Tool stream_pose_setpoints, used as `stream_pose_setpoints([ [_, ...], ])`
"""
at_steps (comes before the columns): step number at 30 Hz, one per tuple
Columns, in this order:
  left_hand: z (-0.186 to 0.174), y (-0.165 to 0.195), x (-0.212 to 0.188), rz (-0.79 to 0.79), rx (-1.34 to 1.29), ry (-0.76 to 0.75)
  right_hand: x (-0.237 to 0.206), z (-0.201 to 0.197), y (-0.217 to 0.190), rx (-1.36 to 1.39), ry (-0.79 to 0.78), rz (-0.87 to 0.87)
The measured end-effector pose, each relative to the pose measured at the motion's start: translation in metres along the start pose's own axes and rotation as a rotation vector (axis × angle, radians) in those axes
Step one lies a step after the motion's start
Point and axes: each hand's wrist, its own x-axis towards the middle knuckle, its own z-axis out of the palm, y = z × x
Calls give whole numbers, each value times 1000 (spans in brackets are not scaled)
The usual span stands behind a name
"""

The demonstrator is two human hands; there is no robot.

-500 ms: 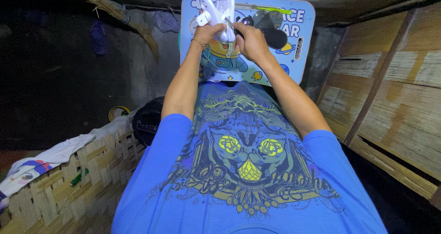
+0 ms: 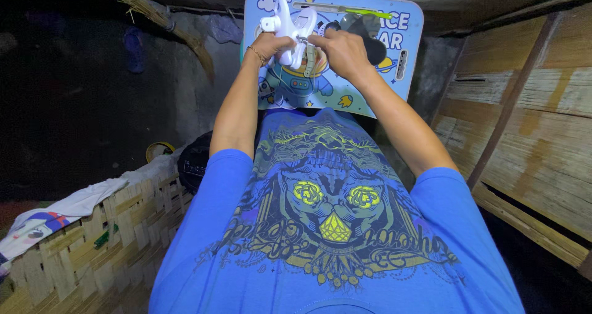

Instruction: The person sits on the floor and uses a screwdriver to unscrew and open the casing of a small white electric appliance, removing and setting aside its parts on a lap desk. They then use a small green brush to clean the opened components and handle the parts one at a time.

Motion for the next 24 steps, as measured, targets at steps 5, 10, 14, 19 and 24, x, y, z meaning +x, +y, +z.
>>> stream_pose_setpoints([
  [5, 0, 4, -5, 62, 84, 40, 3, -2, 1, -155, 48, -103],
  [10, 1, -1, -1, 156, -69, 34, -7, 3, -2, -32, 101, -29],
  [14, -1, -2, 3, 195, -163, 82, -17, 28, 2, 404, 151, 227],
  [19, 6, -1, 3, 305, -98, 239, -18, 64, -2, 952, 93, 578],
  [24, 17, 1, 1, 363, 14, 359, -2, 68, -19, 1257, 9, 785],
])
